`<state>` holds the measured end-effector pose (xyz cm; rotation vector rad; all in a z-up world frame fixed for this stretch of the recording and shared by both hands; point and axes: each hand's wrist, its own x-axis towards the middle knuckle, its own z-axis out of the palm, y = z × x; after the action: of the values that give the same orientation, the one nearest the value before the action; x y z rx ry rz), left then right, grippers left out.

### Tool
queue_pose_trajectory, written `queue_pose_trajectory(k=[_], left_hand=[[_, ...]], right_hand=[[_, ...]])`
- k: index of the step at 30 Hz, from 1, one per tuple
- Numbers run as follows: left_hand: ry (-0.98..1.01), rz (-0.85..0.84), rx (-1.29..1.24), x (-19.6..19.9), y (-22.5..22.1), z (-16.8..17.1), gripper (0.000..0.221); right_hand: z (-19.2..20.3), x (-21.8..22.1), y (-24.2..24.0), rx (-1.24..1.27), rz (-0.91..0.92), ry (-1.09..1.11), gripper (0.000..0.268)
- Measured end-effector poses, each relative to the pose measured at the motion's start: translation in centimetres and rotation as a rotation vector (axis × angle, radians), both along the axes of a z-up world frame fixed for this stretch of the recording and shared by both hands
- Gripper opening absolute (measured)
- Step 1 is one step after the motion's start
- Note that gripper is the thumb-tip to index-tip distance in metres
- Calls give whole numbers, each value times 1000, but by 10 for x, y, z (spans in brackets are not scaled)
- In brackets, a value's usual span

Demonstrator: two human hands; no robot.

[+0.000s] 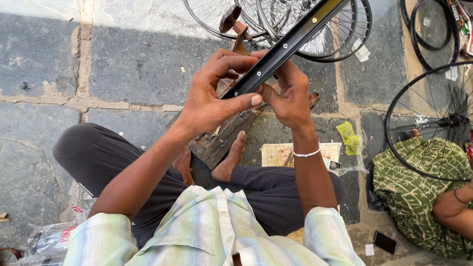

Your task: The person is assembling components on a bicycle wheel rim by hand, including placing and securing small parts onto the wheel.

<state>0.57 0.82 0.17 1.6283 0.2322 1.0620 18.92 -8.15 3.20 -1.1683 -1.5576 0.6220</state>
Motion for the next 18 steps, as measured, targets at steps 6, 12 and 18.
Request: queue_pose_trajectory(k=[6,12,18], left_hand=[[-22,-35,-7,0,-1,-3,56],[-13,-39,-1,1,1,2,55],[-49,-51,68,-1,2,-2,50]], right_hand=[[-8,10,3,-1,44,17,51],[5,11,5,48,4,-126,50],[47,25,18,-162,165,-540,52]])
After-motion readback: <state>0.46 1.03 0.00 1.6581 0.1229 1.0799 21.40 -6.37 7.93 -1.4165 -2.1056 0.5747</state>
